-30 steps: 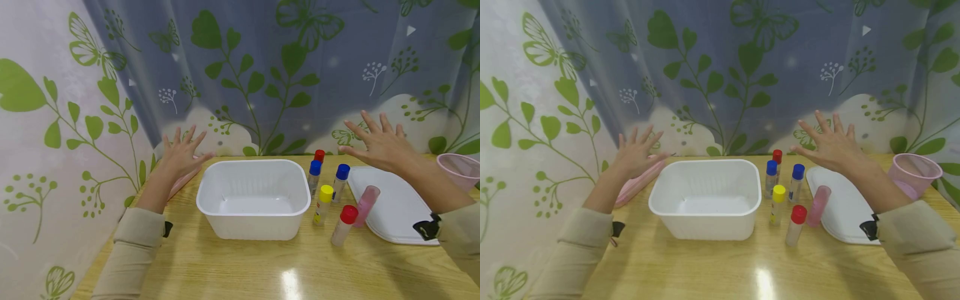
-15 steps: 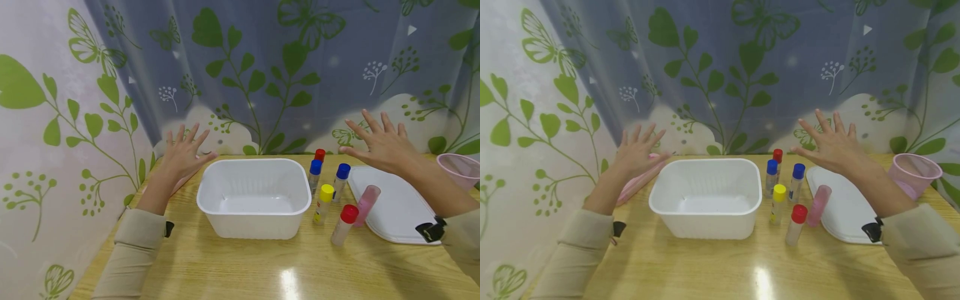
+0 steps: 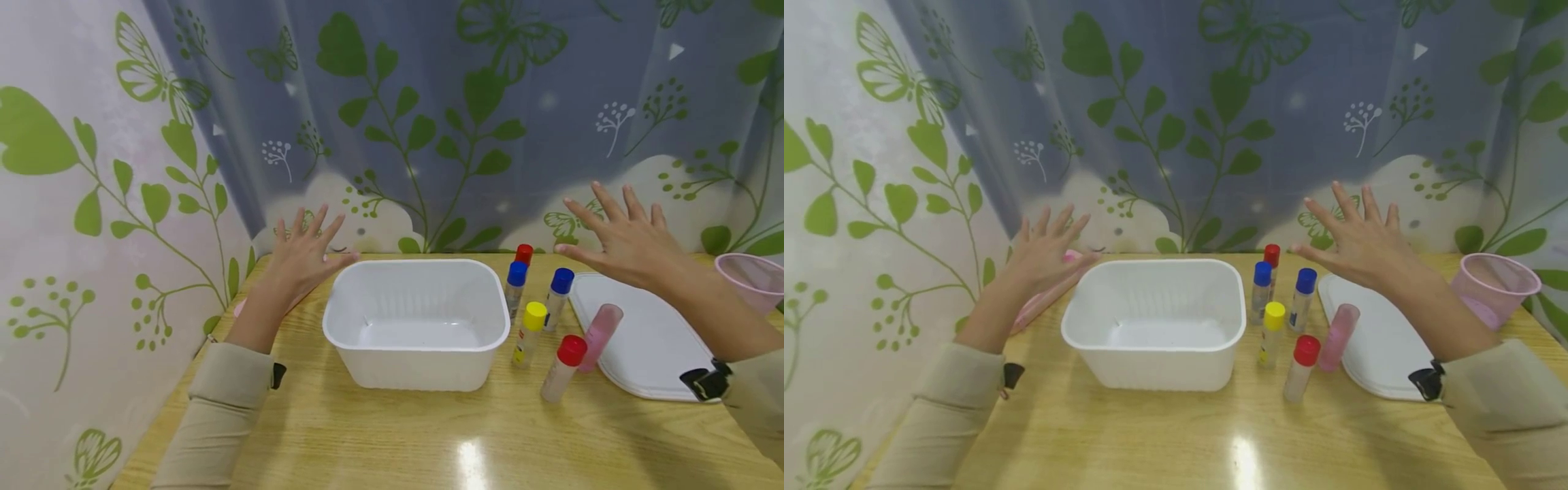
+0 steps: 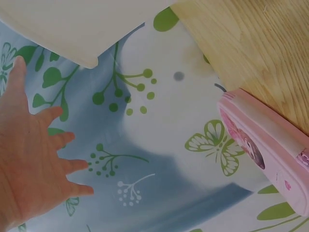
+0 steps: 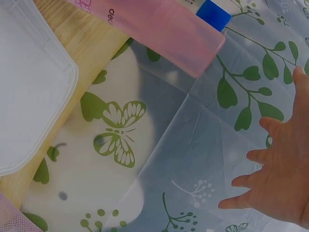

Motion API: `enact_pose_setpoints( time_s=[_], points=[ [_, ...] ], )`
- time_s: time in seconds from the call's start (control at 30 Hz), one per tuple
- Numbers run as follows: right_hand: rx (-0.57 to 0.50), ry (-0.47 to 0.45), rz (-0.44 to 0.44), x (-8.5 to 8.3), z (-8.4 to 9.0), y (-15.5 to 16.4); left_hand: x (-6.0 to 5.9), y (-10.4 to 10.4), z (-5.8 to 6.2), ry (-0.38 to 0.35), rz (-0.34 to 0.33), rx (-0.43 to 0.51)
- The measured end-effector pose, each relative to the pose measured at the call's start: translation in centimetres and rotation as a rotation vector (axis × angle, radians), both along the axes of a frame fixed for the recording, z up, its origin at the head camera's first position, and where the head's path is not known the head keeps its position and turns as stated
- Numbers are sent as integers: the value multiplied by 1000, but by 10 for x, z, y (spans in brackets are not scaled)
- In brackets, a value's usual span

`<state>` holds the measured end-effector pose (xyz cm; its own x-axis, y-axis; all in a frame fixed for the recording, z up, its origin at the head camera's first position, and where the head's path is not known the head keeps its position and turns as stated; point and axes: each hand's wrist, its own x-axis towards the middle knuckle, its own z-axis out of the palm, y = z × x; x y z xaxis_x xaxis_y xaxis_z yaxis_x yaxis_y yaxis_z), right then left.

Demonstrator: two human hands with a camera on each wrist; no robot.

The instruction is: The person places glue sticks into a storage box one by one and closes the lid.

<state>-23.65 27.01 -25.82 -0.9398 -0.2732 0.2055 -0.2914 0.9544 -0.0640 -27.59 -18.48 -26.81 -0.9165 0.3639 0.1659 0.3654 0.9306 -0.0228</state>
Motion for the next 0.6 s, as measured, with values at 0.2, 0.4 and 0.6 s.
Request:
enact_pose_setpoints(
  time_s=[0.2, 0.4, 0.6],
  points=[
    [-5, 15, 10, 5, -2, 0, 3, 1, -1, 14, 2, 10],
    [-3, 14, 15, 5, -3, 0, 4, 2, 0, 16, -3, 15],
    [7, 9, 22, 5, -3, 0, 4, 3, 0, 13, -2, 8]
  ],
)
